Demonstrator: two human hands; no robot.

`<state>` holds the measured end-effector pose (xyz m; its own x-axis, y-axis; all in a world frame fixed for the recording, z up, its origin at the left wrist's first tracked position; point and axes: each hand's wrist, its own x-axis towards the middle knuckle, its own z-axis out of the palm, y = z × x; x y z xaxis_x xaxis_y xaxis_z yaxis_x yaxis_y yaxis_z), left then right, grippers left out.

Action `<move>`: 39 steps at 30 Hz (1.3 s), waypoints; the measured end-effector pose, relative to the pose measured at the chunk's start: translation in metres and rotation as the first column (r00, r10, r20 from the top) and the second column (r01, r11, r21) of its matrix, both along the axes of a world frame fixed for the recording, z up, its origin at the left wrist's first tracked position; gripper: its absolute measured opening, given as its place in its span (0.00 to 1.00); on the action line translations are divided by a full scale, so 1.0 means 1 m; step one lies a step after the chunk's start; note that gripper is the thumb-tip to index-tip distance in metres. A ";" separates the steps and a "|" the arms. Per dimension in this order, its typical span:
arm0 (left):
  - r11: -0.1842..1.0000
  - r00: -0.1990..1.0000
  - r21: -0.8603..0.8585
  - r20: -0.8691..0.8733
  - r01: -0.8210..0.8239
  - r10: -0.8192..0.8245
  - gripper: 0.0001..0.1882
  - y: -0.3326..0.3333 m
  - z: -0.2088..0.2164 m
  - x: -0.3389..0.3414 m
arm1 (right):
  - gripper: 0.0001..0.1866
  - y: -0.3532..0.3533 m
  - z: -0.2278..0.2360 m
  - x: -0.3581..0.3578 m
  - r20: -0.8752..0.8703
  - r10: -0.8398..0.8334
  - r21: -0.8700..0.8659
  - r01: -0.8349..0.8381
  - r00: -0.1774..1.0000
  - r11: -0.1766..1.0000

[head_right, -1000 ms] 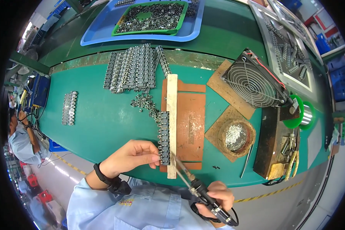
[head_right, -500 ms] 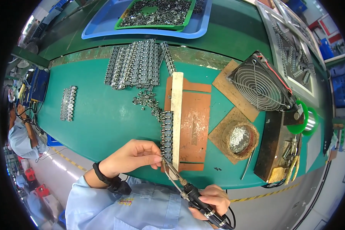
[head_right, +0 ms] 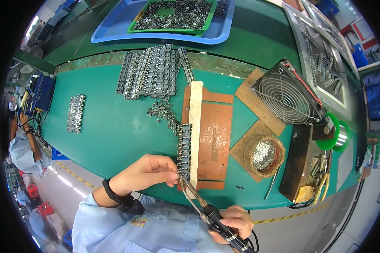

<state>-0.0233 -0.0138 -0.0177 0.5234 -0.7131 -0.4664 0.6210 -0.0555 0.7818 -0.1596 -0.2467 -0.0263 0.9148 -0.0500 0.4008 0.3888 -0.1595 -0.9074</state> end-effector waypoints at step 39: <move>1.000 1.000 -0.006 -0.009 -0.024 0.024 0.08 -0.001 -0.001 -0.002 | 0.25 -0.002 -0.002 -0.004 0.040 -0.060 -0.012 0.060 0.997 0.998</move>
<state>-0.0252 -0.0150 -0.0184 0.5360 -0.7035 -0.4668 0.6294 -0.0356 0.7763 -0.1635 -0.2490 -0.0287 0.8937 -0.0990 0.4376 0.4138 -0.1952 -0.8892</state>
